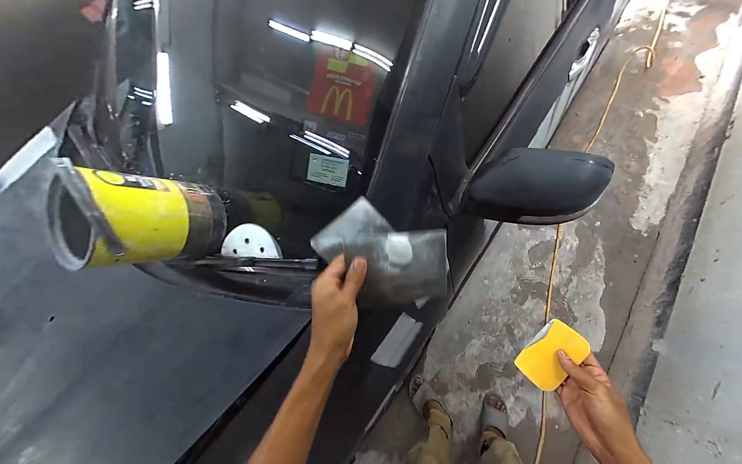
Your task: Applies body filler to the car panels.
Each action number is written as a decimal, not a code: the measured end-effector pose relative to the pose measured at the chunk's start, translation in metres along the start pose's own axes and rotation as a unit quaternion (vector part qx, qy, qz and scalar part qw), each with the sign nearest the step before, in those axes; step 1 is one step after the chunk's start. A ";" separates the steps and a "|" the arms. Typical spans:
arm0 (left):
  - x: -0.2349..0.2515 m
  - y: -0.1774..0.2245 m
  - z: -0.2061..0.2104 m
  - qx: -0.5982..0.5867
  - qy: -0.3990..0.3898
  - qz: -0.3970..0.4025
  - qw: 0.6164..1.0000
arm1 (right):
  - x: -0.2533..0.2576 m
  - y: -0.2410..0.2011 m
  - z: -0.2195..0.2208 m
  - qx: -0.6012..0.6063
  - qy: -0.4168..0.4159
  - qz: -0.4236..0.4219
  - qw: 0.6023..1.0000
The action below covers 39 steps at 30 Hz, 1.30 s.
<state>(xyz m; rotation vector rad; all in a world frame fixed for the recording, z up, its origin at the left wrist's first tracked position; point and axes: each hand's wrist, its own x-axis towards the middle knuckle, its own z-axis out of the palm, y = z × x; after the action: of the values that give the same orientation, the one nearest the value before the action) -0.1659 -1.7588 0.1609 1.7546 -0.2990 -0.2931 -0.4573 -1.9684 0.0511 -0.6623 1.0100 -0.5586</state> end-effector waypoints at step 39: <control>-0.243 0.048 0.065 0.098 0.268 0.056 0.957 | -0.121 -0.051 0.078 -0.416 -0.418 -0.440 0.677</control>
<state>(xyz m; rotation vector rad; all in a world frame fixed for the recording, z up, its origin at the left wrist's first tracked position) -0.4178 -1.7411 0.2030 1.9263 -0.0329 0.3058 -0.4453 -1.9002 0.1875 -2.0676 -0.0956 -0.4830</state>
